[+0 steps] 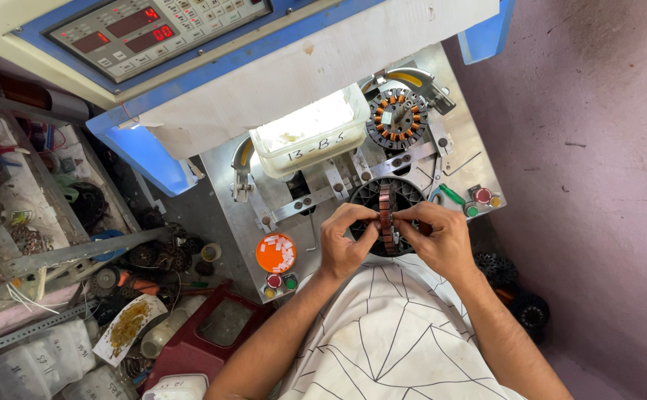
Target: The person winds copper wire around the metal core of a stator using a winding machine, guiding the wires by hand and securing them within the core slots.
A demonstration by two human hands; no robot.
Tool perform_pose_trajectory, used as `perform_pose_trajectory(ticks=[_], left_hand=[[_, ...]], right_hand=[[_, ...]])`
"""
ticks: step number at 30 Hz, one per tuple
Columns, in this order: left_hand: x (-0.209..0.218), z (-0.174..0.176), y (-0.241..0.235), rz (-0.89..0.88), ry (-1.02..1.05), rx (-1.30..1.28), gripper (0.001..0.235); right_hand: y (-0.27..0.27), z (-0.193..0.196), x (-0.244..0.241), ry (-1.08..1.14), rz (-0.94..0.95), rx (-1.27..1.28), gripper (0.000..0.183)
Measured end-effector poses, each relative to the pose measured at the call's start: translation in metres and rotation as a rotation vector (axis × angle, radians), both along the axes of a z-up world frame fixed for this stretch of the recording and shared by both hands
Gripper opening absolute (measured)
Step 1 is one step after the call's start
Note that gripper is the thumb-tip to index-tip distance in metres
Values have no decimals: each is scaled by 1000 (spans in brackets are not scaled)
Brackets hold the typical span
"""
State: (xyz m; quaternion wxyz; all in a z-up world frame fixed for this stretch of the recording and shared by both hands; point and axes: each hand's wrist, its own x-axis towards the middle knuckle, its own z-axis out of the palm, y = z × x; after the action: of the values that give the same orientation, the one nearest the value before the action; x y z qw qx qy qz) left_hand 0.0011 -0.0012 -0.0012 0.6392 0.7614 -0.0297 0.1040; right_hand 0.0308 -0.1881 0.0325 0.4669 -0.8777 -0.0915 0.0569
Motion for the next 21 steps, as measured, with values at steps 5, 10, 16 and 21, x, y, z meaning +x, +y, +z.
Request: perform_pose_trajectory(ticks=[5,10,16,21], left_hand=[[3,4,1,-34,-36,7,12],[6,27,-4,67,43,49,19],[5,74,-11,-181,-204,264,15],[8,84,-15,-261,-196,325,8]], right_hand=[[-5,0,-2,-54,66,-16,16],[-9,-6,-9,442,-63,567,45],[-3,16,-17,753,-167,935,90],[3,20,-17,714,-194,868,89]])
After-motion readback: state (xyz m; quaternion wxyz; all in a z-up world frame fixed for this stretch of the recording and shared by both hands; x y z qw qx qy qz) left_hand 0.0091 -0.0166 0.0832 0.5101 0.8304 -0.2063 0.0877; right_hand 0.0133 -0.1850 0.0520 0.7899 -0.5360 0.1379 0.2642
